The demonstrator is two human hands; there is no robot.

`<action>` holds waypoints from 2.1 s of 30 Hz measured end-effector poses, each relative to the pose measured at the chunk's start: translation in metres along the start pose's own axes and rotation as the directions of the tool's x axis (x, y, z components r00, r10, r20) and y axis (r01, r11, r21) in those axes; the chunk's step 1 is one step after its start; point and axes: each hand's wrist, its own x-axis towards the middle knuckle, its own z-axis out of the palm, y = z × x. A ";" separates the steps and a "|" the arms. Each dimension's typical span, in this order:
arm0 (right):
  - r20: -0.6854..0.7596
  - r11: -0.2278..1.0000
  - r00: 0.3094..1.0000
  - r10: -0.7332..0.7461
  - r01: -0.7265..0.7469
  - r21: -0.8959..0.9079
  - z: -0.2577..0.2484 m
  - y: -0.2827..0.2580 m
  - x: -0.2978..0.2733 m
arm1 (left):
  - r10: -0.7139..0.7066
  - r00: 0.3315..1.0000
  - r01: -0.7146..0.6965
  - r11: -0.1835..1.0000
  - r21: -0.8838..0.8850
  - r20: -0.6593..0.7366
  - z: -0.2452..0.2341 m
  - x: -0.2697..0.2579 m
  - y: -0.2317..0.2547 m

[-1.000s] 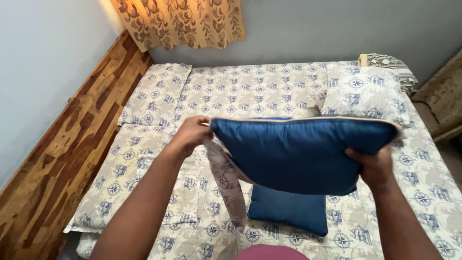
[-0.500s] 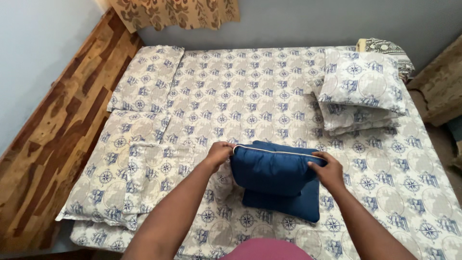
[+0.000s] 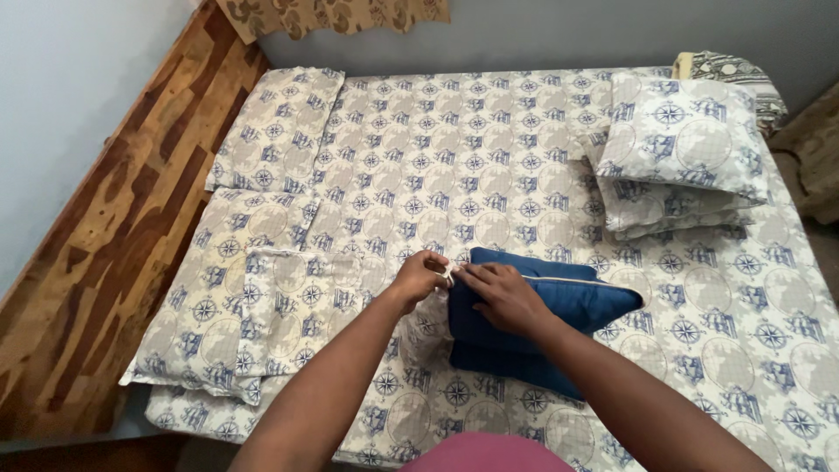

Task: The person puts a pillowcase on a pillow by hand while it rests on a bed.

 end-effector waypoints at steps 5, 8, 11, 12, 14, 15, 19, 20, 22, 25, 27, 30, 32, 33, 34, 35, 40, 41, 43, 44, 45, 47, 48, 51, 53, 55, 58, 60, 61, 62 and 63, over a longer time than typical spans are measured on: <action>-0.127 0.995 0.987 -0.096 0.096 -0.005 0.020 0.009 -0.011 | -0.290 0.947 0.296 0.955 0.028 -0.142 0.004 0.006 -0.013; -0.146 0.997 0.987 -0.066 0.061 -0.037 0.031 0.009 -0.017 | -0.448 0.889 0.454 0.890 0.051 -0.097 0.002 0.014 -0.025; -0.159 0.996 0.984 -0.083 0.081 -0.020 0.037 0.011 -0.021 | -0.508 0.857 0.514 0.856 0.062 -0.090 0.001 0.024 -0.037; -0.130 0.998 0.989 -0.068 0.066 -0.021 0.039 0.011 -0.022 | -0.483 0.870 0.491 0.866 0.095 -0.098 -0.004 0.027 -0.042; -0.072 0.999 0.997 -0.039 0.037 -0.025 0.045 0.009 -0.019 | -0.395 0.916 0.401 0.909 0.111 -0.077 -0.012 0.030 -0.052; -0.054 0.999 0.998 -0.039 0.038 -0.012 0.047 0.008 -0.017 | -0.328 0.944 0.331 0.939 0.094 -0.049 -0.015 0.030 -0.058; 0.044 0.999 0.998 -0.037 0.037 -0.005 0.052 0.002 -0.010 | -0.316 0.949 0.313 0.946 0.081 0.021 -0.041 0.022 -0.062; 0.076 0.999 0.997 -0.035 0.037 -0.015 0.053 -0.001 -0.009 | -0.324 0.945 0.321 0.945 0.067 0.045 -0.044 0.020 -0.062; 0.113 0.998 0.993 -0.027 0.033 -0.047 0.054 -0.008 -0.006 | -0.340 0.936 0.338 0.941 0.033 0.089 -0.046 0.015 -0.064; 0.195 0.997 0.981 0.018 -0.003 -0.081 0.056 -0.019 0.004 | -0.331 0.940 0.326 0.943 0.072 0.077 -0.038 0.008 -0.063; 0.247 0.997 0.969 0.026 -0.006 -0.082 0.058 -0.024 0.008 | -0.246 0.969 0.246 0.965 0.089 -0.009 -0.029 0.005 -0.060; 0.321 0.999 0.947 -0.014 0.027 -0.036 0.064 -0.024 0.010 | -0.185 0.978 0.201 0.962 0.187 -0.099 -0.021 -0.004 -0.054; 0.386 0.999 0.922 -0.037 0.035 0.012 0.074 -0.024 0.007 | -0.167 0.979 0.192 0.951 0.242 -0.117 -0.017 -0.004 -0.048; 0.316 0.998 0.946 -0.070 0.066 0.024 0.079 -0.022 0.007 | -0.168 0.979 0.193 0.948 0.254 -0.117 -0.016 -0.005 -0.047; 0.245 0.995 0.964 -0.103 0.098 0.034 0.083 -0.019 0.006 | -0.169 0.979 0.194 0.944 0.266 -0.116 -0.016 -0.006 -0.047; 0.170 0.991 0.976 -0.134 0.130 0.039 0.086 -0.015 0.005 | -0.163 0.982 0.180 0.960 0.216 -0.094 -0.015 -0.005 -0.045; 0.030 0.921 0.977 0.211 -0.209 0.330 0.077 0.004 -0.007 | -0.085 0.996 0.086 0.988 0.129 -0.014 -0.002 -0.004 -0.031; -0.022 0.883 0.958 0.287 -0.256 0.394 0.075 0.006 -0.009 | -0.091 0.995 0.094 0.989 0.115 -0.025 0.002 -0.004 -0.028; 0.024 0.860 0.938 0.346 -0.328 0.391 0.075 0.009 -0.008 | -0.107 0.993 0.111 0.990 0.088 -0.044 0.012 -0.007 -0.023; 0.047 0.846 0.925 0.376 -0.364 0.389 0.075 0.011 -0.008 | -0.123 0.991 0.129 0.984 0.125 -0.054 0.015 -0.008 -0.021; 0.049 0.886 0.941 0.335 -0.333 0.324 0.076 0.013 -0.008 | -0.138 0.988 0.147 0.976 0.162 -0.065 0.017 -0.009 -0.021; 0.069 0.946 0.966 0.251 -0.260 0.195 0.077 0.011 -0.007 | -0.115 0.988 0.135 0.968 0.213 -0.101 0.018 -0.008 -0.026; 0.081 0.972 0.976 0.200 -0.208 0.105 0.077 0.007 -0.008 | -0.078 0.989 0.105 0.968 0.228 -0.124 0.017 -0.009 -0.032; 0.113 0.993 0.988 0.104 -0.095 -0.076 0.071 -0.004 -0.006 | -0.063 0.981 0.099 0.975 0.197 -0.182 0.013 -0.005 -0.051; 0.103 0.992 0.989 0.110 -0.104 -0.066 0.071 -0.011 -0.004 | -0.050 0.975 0.098 0.972 0.215 -0.215 0.010 -0.002 -0.061; 0.137 0.972 0.962 0.235 -0.234 -0.028 0.070 -0.015 0.000 | 0.000 0.971 0.073 0.952 0.296 -0.241 0.010 -0.004 -0.069; 0.203 0.927 0.905 0.374 -0.373 -0.047 0.071 -0.021 0.007 | 0.172 0.966 -0.098 0.933 0.347 -0.190 0.012 -0.009 -0.071; 0.173 0.913 0.897 0.406 -0.404 -0.045 0.073 -0.022 0.012 | 0.248 0.952 -0.159 0.902 0.402 -0.179 0.014 -0.019 -0.061; 0.125 0.915 0.907 0.403 -0.403 -0.024 0.074 -0.022 0.013 | 0.284 0.944 -0.189 0.884 0.429 -0.169 0.016 -0.027 -0.055; 0.078 0.916 0.913 0.400 -0.401 -0.004 0.076 -0.023 0.014 | 0.370 0.917 -0.245 0.815 0.525 -0.147 0.016 -0.037 -0.046; 0.111 0.915 0.910 0.399 -0.402 0.012 0.077 -0.022 0.015 | 0.452 0.885 -0.297 0.731 0.614 -0.110 0.018 -0.046 -0.037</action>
